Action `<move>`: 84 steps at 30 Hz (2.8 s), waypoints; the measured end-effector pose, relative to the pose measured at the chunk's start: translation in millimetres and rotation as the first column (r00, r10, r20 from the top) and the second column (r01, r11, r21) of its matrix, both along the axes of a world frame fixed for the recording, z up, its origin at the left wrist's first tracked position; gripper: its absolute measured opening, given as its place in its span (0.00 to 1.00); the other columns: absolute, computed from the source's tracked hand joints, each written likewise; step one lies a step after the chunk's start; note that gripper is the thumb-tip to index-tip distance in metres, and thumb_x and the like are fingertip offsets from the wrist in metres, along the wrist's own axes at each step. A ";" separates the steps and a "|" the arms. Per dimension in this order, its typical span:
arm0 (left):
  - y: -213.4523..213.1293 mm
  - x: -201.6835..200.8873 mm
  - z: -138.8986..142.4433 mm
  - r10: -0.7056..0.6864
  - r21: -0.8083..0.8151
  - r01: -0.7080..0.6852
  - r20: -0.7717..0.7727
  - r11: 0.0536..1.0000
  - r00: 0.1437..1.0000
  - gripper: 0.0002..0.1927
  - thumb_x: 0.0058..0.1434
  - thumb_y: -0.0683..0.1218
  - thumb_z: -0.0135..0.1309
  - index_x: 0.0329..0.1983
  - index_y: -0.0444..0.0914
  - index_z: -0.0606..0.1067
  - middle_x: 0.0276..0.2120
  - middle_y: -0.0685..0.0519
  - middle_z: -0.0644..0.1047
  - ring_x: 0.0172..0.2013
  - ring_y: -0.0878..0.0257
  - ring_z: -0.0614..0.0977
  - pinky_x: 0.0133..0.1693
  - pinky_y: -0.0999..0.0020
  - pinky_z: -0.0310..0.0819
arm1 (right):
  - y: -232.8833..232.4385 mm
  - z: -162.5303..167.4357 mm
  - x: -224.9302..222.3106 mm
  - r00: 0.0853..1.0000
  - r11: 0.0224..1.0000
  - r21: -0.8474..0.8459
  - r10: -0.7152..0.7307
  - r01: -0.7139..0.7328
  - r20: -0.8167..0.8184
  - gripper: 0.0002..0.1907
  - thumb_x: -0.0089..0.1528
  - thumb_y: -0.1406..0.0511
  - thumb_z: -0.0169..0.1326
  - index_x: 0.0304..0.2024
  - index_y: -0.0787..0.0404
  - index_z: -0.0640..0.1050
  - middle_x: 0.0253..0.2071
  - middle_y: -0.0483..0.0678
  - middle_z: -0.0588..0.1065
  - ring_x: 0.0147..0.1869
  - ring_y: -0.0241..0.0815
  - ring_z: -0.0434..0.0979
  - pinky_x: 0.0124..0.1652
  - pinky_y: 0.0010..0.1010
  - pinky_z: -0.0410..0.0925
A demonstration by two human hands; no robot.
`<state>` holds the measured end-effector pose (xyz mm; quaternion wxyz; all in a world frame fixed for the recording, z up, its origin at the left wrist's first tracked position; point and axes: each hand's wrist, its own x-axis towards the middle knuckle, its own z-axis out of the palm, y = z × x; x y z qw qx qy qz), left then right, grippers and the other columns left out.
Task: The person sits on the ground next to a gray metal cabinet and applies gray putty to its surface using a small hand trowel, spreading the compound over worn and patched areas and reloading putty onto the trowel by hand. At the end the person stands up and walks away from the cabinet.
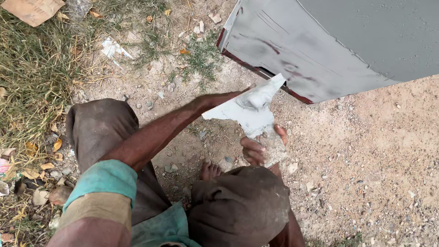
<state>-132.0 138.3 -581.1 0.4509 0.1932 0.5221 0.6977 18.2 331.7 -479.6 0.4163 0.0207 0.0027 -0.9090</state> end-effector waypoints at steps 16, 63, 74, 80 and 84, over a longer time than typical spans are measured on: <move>-56.6 72.7 -32.3 0.676 0.051 -0.927 0.669 0.372 0.308 0.51 0.59 0.65 0.55 0.74 0.30 0.52 0.72 0.35 0.59 0.71 0.44 0.64 0.70 0.52 0.54 | -37.5 101.6 -238.7 0.181 0.120 -0.608 0.894 0.785 0.410 0.21 0.62 0.76 0.54 0.56 0.57 0.76 0.56 0.56 0.71 0.59 0.61 0.70 0.46 0.55 0.76; -30.3 86.0 -84.7 0.752 -0.232 -0.718 0.282 0.656 0.596 0.46 0.64 0.66 0.47 0.73 0.29 0.56 0.71 0.38 0.63 0.70 0.49 0.68 0.70 0.55 0.57 | 344.1 -22.8 -138.3 0.432 -0.198 -0.711 0.887 0.674 0.162 0.27 0.65 0.60 0.66 0.65 0.47 0.74 0.77 0.48 0.56 0.49 0.47 0.72 0.32 0.27 0.75; 116.8 29.6 14.8 0.322 0.205 -0.608 0.696 0.767 0.641 0.45 0.63 0.65 0.49 0.72 0.31 0.58 0.69 0.40 0.65 0.62 0.50 0.74 0.63 0.57 0.66 | 181.4 11.9 -62.9 0.758 -0.666 0.400 0.413 0.630 -0.505 0.50 0.52 0.68 0.60 0.75 0.56 0.54 0.81 0.44 0.45 0.71 0.54 0.63 0.50 0.54 0.71; 121.8 29.9 29.1 -0.078 0.665 -0.525 0.655 0.531 0.751 0.48 0.62 0.72 0.46 0.69 0.30 0.58 0.65 0.39 0.64 0.61 0.49 0.70 0.62 0.52 0.65 | 41.0 27.6 -10.3 0.493 -0.183 0.468 0.490 0.864 -0.718 0.47 0.50 0.69 0.56 0.73 0.56 0.61 0.80 0.50 0.51 0.81 0.56 0.55 0.65 0.47 0.66; 75.8 69.0 29.1 0.306 0.538 -0.743 0.686 0.399 0.661 0.54 0.59 0.75 0.45 0.72 0.30 0.53 0.70 0.39 0.58 0.68 0.48 0.61 0.66 0.46 0.57 | -10.9 19.4 5.3 0.485 -0.086 0.513 0.486 0.854 -0.727 0.41 0.55 0.66 0.57 0.73 0.54 0.65 0.80 0.51 0.53 0.81 0.54 0.60 0.70 0.40 0.69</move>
